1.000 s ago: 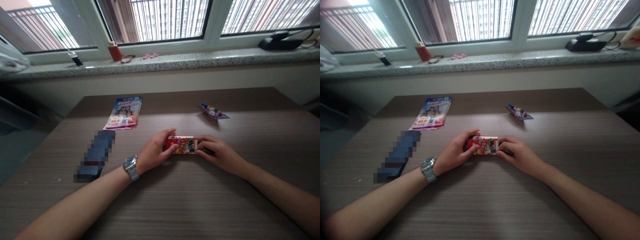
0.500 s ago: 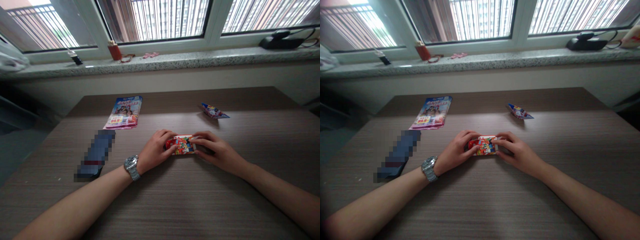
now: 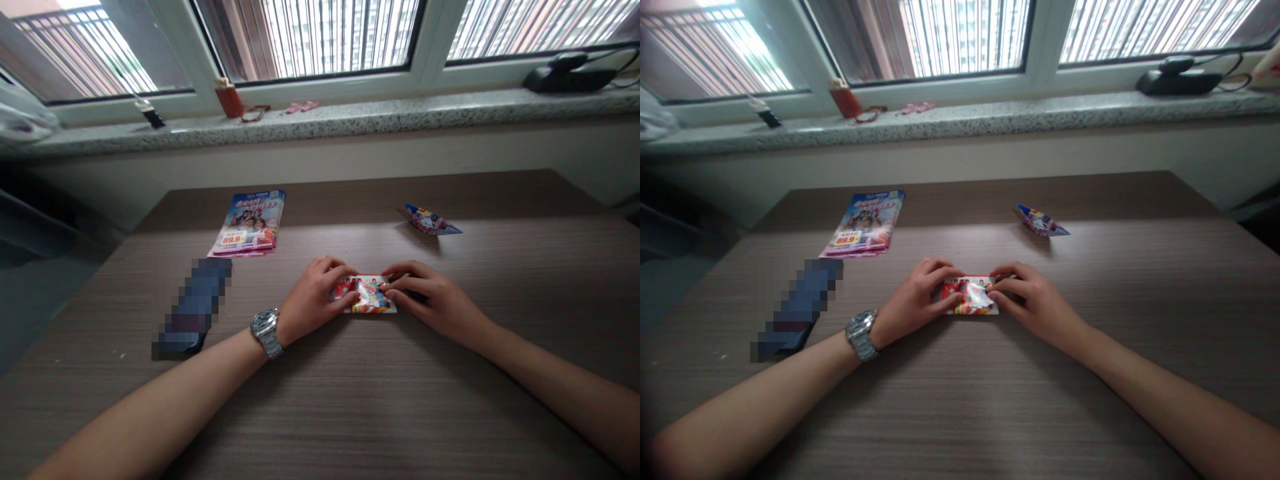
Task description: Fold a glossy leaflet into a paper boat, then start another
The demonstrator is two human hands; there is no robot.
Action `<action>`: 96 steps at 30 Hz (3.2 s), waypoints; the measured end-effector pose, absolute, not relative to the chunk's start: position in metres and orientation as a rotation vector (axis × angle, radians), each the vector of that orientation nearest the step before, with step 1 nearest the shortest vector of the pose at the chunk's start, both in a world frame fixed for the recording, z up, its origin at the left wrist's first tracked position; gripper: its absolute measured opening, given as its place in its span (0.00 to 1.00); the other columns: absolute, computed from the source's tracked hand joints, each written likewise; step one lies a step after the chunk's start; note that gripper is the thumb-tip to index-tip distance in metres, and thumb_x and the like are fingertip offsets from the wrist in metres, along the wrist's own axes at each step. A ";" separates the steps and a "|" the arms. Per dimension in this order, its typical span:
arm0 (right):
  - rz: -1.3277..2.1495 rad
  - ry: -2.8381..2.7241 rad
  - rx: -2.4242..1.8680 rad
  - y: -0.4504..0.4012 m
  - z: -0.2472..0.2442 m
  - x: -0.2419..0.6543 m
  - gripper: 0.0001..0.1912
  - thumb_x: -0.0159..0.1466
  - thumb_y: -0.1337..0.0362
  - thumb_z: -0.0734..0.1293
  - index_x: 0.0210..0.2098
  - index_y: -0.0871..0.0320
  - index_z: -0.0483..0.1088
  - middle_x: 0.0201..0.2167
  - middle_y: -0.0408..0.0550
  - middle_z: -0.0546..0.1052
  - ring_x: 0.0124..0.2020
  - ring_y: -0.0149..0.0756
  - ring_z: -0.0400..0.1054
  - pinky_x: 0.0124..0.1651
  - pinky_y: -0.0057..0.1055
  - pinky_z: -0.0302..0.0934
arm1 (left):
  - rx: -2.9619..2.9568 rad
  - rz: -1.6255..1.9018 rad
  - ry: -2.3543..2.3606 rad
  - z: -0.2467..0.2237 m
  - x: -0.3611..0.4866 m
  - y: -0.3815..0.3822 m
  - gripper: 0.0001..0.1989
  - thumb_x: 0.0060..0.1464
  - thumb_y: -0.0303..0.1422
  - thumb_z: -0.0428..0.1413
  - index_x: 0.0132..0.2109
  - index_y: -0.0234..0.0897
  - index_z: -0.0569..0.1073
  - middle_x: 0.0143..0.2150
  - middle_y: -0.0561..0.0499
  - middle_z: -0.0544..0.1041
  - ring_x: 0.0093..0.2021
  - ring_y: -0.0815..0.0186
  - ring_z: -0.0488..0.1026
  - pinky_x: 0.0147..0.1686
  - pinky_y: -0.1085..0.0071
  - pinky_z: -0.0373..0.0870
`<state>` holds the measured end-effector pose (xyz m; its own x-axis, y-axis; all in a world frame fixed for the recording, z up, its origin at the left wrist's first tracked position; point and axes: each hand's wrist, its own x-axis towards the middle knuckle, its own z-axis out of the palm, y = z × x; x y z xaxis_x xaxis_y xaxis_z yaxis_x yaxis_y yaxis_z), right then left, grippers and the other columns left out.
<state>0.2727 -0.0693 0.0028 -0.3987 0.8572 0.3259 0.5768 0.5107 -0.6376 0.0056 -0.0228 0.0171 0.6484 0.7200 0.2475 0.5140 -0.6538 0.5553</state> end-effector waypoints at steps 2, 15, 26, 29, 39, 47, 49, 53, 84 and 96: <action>0.574 -2.095 -1.198 -0.070 0.003 0.270 0.06 0.69 0.63 0.68 0.42 0.52 0.79 0.49 0.53 0.76 0.49 0.44 0.73 0.51 0.43 0.69 | 2.437 0.627 0.974 0.018 0.006 -0.022 0.14 0.63 0.39 0.61 0.54 0.42 0.76 0.52 0.45 0.74 0.53 0.56 0.69 0.57 0.57 0.68; 0.463 -2.001 -1.342 -0.065 0.001 0.267 0.12 0.65 0.59 0.72 0.47 0.53 0.77 0.47 0.54 0.74 0.50 0.49 0.71 0.54 0.49 0.67 | 2.472 0.584 0.991 0.015 0.009 -0.019 0.14 0.64 0.39 0.60 0.54 0.43 0.78 0.52 0.45 0.74 0.53 0.55 0.69 0.56 0.55 0.68; 0.505 -2.006 -1.392 -0.062 -0.001 0.267 0.09 0.65 0.58 0.71 0.43 0.54 0.75 0.44 0.52 0.70 0.47 0.47 0.68 0.51 0.45 0.66 | 2.432 0.625 0.981 0.012 0.011 -0.018 0.12 0.64 0.37 0.59 0.53 0.41 0.78 0.48 0.45 0.74 0.51 0.57 0.70 0.54 0.59 0.69; 0.500 -2.009 -1.400 -0.062 -0.001 0.267 0.09 0.65 0.58 0.72 0.43 0.54 0.75 0.44 0.52 0.70 0.47 0.47 0.68 0.51 0.46 0.66 | 2.431 0.633 0.995 0.013 0.011 -0.019 0.12 0.64 0.37 0.60 0.52 0.41 0.78 0.49 0.46 0.74 0.51 0.57 0.70 0.55 0.59 0.68; 0.482 -2.001 -1.392 -0.061 0.002 0.266 0.09 0.64 0.57 0.72 0.42 0.53 0.75 0.43 0.52 0.71 0.46 0.47 0.69 0.50 0.46 0.67 | 2.445 0.647 1.160 0.014 0.011 -0.020 0.12 0.60 0.42 0.63 0.45 0.40 0.76 0.47 0.47 0.72 0.51 0.56 0.66 0.53 0.58 0.67; 0.497 -2.017 -1.398 -0.059 0.002 0.265 0.09 0.65 0.57 0.71 0.42 0.54 0.74 0.43 0.52 0.71 0.46 0.46 0.69 0.50 0.45 0.67 | 2.408 0.672 1.178 0.012 0.011 -0.020 0.14 0.59 0.42 0.64 0.46 0.39 0.76 0.49 0.46 0.71 0.52 0.56 0.65 0.55 0.58 0.67; 0.500 -2.027 -1.393 -0.057 0.002 0.266 0.09 0.65 0.57 0.71 0.42 0.54 0.75 0.42 0.51 0.71 0.45 0.45 0.69 0.49 0.44 0.67 | 2.401 0.670 1.183 0.012 0.011 -0.020 0.14 0.59 0.42 0.64 0.46 0.39 0.76 0.49 0.46 0.71 0.52 0.56 0.66 0.55 0.58 0.67; 0.494 -2.034 -1.384 -0.055 -0.001 0.267 0.09 0.65 0.57 0.72 0.41 0.54 0.74 0.42 0.51 0.71 0.45 0.45 0.69 0.49 0.45 0.68 | 2.399 0.677 1.186 0.013 0.012 -0.020 0.13 0.59 0.42 0.65 0.45 0.39 0.76 0.48 0.47 0.72 0.51 0.56 0.66 0.54 0.58 0.68; 0.501 -2.065 -1.360 -0.055 -0.001 0.267 0.08 0.65 0.60 0.72 0.42 0.55 0.73 0.43 0.52 0.71 0.46 0.46 0.68 0.50 0.45 0.66 | 2.376 0.649 1.201 0.016 0.012 -0.020 0.13 0.58 0.41 0.65 0.44 0.39 0.75 0.48 0.48 0.72 0.52 0.57 0.66 0.54 0.60 0.66; 0.509 -2.054 -1.373 -0.055 0.000 0.266 0.07 0.66 0.60 0.71 0.41 0.55 0.73 0.43 0.52 0.70 0.46 0.46 0.68 0.50 0.45 0.65 | 2.399 0.654 1.179 0.014 0.010 -0.020 0.12 0.60 0.41 0.64 0.46 0.40 0.75 0.49 0.48 0.72 0.53 0.57 0.66 0.56 0.59 0.65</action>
